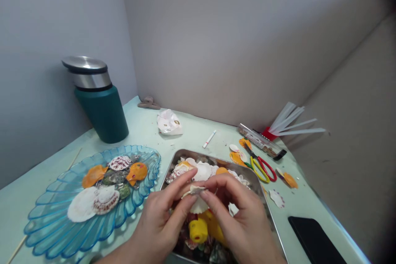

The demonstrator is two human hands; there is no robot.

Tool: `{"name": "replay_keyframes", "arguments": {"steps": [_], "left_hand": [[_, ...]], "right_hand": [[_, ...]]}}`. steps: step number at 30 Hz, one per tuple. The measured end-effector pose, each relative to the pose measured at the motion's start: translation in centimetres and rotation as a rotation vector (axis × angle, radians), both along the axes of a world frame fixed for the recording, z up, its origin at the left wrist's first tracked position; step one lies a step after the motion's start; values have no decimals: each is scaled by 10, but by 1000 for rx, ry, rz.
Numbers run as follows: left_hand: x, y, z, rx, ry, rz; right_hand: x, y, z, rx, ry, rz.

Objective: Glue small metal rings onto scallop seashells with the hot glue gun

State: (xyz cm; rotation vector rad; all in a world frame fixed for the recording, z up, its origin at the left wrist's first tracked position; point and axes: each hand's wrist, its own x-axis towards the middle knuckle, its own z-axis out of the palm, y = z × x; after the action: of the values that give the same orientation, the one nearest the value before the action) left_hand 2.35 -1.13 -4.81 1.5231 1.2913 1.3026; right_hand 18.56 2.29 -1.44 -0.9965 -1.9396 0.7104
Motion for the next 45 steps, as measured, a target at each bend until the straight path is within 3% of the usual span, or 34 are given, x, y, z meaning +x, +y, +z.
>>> {"name": "replay_keyframes", "arguments": {"steps": [5, 12, 20, 26, 36, 45], "left_hand": [[4, 6, 7, -228, -213, -36], [3, 9, 4, -292, -278, -16], [3, 6, 3, -171, -151, 8], [1, 6, 1, -85, -111, 26], [1, 4, -1, -9, -10, 77], [1, 2, -3, -16, -18, 34]], "right_hand": [[2, 3, -4, 234, -38, 63], [4, 4, -6, 291, -45, 57], [4, 4, -4, 588, -226, -20], [2, 2, -5, 707, -304, -40], [1, 4, -6, 683, -266, -11], [0, 3, -6, 766, -346, -41]]}}
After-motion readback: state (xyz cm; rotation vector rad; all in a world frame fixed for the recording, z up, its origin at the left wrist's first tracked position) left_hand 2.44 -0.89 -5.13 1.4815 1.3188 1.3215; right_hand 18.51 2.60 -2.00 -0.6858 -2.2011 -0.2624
